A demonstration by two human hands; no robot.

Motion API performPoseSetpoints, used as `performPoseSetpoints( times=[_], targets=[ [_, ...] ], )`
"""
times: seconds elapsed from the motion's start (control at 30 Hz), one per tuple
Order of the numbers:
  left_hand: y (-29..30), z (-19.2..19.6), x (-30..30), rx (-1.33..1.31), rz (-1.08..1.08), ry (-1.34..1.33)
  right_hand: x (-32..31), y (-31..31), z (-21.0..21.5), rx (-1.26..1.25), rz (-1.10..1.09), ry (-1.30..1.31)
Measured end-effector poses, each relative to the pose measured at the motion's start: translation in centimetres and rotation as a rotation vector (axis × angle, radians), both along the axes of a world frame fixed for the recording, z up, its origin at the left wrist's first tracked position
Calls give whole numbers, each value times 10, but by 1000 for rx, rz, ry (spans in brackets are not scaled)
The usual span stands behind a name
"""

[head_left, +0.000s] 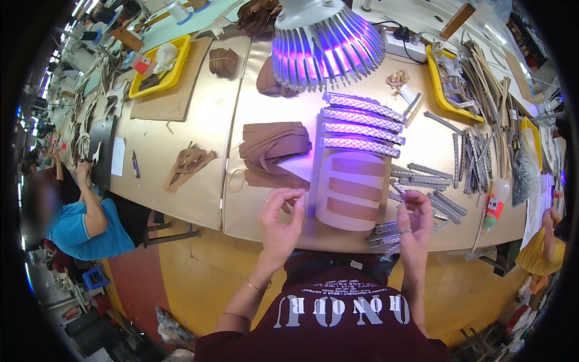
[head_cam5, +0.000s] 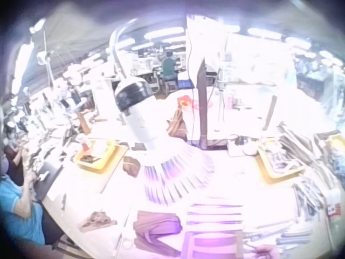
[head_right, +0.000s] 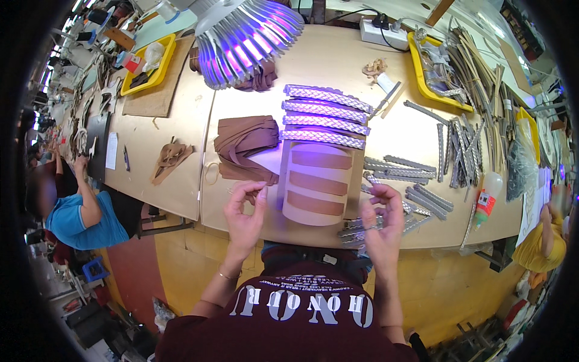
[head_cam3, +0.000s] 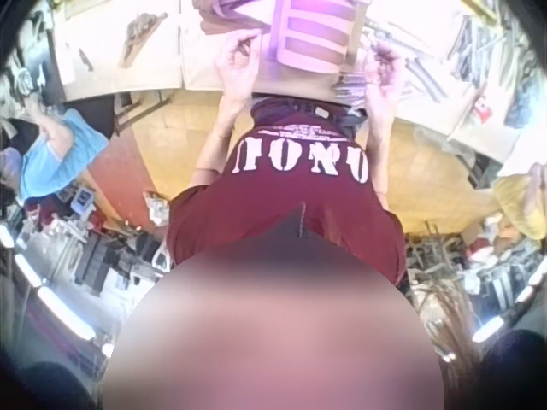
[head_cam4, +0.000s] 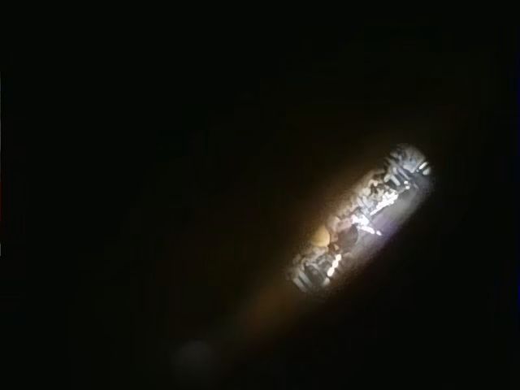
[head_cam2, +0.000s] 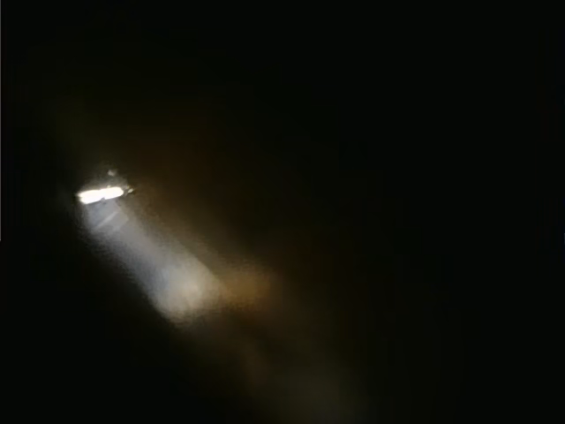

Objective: The person wraps silver braided cords around a cylindrical cardboard form, stacking them in neat rows. They repeatedly pick up cords, align them, and press them into place under a purple UV lamp. The form gradually becomes covered with multiple layers of braided cord.

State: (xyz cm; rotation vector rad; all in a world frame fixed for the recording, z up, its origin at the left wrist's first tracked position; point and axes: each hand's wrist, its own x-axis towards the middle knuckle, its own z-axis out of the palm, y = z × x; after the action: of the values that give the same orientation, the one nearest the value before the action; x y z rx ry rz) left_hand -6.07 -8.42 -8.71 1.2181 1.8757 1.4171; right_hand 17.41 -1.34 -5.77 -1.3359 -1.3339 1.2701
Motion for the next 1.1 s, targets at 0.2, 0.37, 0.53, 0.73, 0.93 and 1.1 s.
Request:
performPoseSetpoints(
  times=[0.2,0.37,0.53,0.73,0.93,1.1],
  targets=[
    [0,-17,-26,-109,-45,484,2,11,13,164,82,-140],
    [8,-29,-34,-175,-85,395,-11,14,34,358,181,-355],
    [9,-14,-47,-180,-153,331,-6,16,41,356,250,-445],
    [1,12,-32,-91,-35,368,68,25,39,90,356,-762],
    [-6,24,0,156,-24,390,102,2,27,37,519,-894],
    [-10,32,22,240,-155,419,89,-12,21,201,543,-971]
  ],
)
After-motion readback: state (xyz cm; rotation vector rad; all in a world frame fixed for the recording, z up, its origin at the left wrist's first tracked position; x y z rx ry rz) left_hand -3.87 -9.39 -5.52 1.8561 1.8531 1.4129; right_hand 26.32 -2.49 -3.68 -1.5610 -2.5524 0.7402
